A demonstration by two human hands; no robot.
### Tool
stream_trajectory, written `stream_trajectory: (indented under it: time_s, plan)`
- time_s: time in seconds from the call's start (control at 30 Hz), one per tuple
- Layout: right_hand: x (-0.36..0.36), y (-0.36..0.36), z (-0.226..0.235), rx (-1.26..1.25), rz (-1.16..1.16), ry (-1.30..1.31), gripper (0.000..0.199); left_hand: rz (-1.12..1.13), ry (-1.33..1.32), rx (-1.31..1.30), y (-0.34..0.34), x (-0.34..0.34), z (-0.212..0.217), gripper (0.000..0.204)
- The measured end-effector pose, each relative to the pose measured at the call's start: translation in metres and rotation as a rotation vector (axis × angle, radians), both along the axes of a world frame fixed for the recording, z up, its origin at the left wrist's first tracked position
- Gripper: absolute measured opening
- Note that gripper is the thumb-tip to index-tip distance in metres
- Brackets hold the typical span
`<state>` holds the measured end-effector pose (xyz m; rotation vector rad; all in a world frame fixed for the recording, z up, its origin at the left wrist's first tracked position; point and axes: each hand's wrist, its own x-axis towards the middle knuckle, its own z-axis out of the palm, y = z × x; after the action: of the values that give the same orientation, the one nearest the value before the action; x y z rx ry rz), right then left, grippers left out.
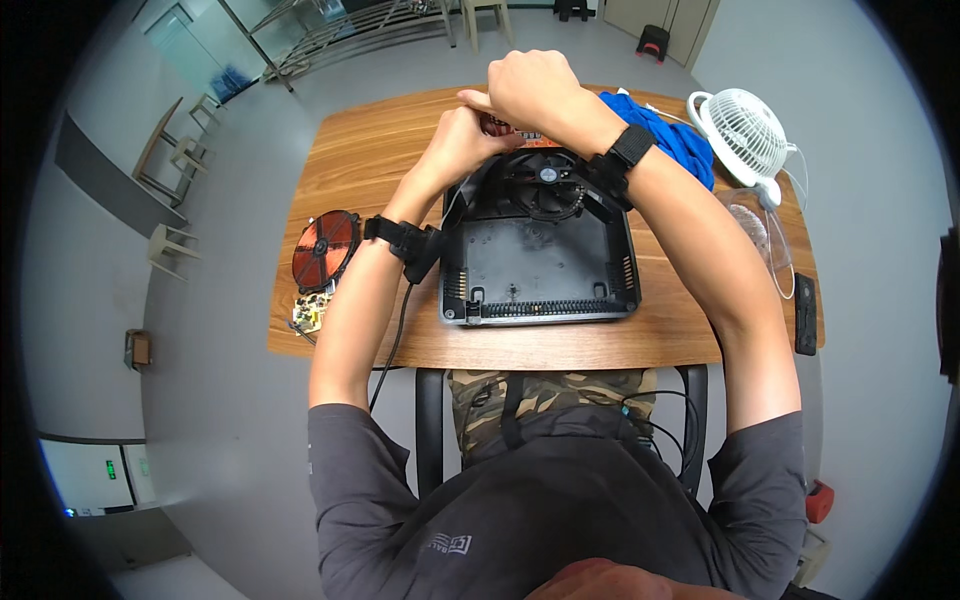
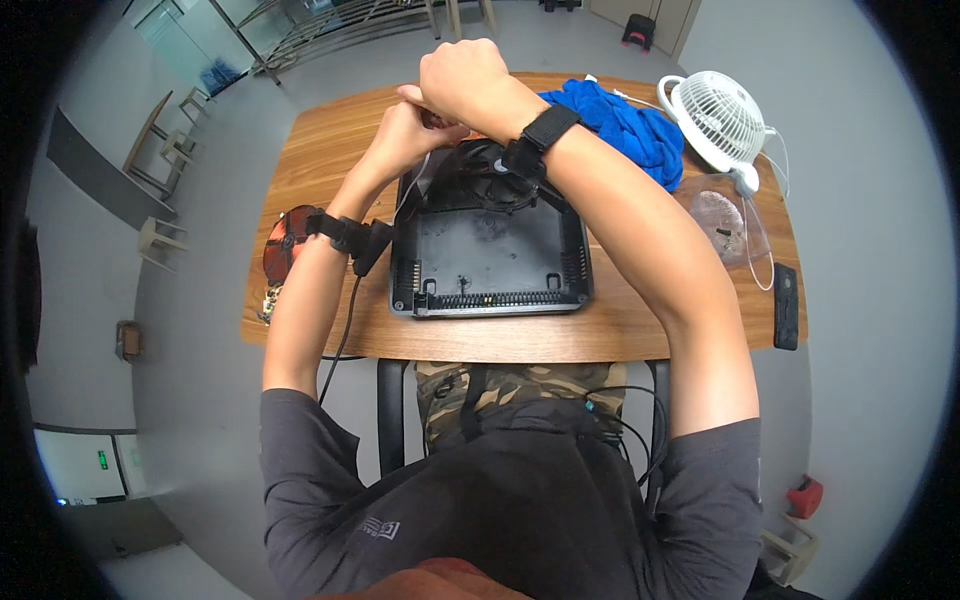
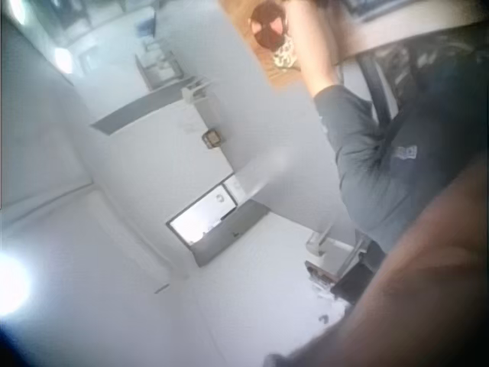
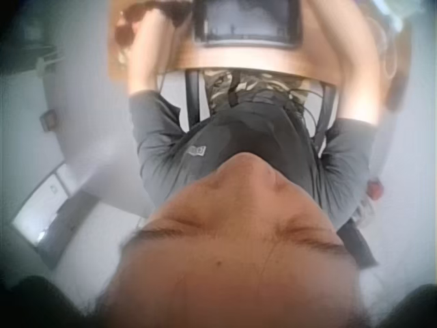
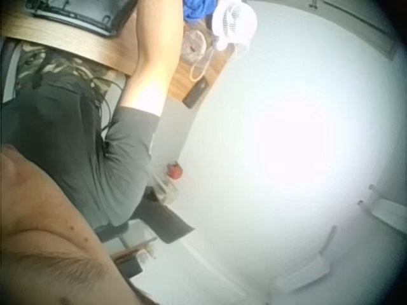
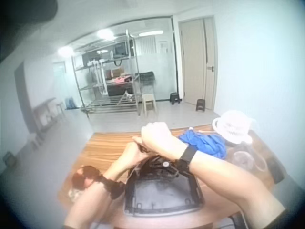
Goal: The person disassembles a small appliance, removes a fan, and wipes the interior with a blue cloth. They then reassemble the unit by placing a copper-colored circular component and securing it with a screwdriver.
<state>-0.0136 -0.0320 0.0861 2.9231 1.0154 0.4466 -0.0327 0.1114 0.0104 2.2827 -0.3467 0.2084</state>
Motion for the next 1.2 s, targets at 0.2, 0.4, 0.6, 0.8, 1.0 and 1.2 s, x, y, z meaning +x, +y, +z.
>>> stream_trajectory:
  time_s: [0.2,0.4,0.6,0.8,1.0,1.2]
  plan:
    - [0.009,0.008,-0.025,0.055,0.076,-0.139,0.035,-0.175,-0.07,-0.087,0.015,0.012,-0.019,0.04]
    - [0.003,-0.004,-0.019,0.148,0.126,-0.082,0.038,-0.151,0.02,-0.049,0.022,0.01,-0.011,0.029]
    - [0.008,-0.005,-0.012,0.006,0.008,-0.017,0.04,-0.025,-0.033,0.047,-0.007,-0.002,0.002,0.037]
    - [-0.004,-0.005,-0.012,0.04,0.046,-0.008,0.04,-0.191,0.018,-0.065,0.017,0.013,-0.014,0.034]
    - [0.002,-0.012,-0.014,0.042,0.044,-0.116,0.049,-0.111,0.009,-0.062,0.003,0.005,-0.002,0.026]
    - [-0.006,-0.009,-0.011,0.068,-0.05,-0.075,0.039,0.006,-0.058,-0.063,-0.015,0.001,-0.01,0.031]
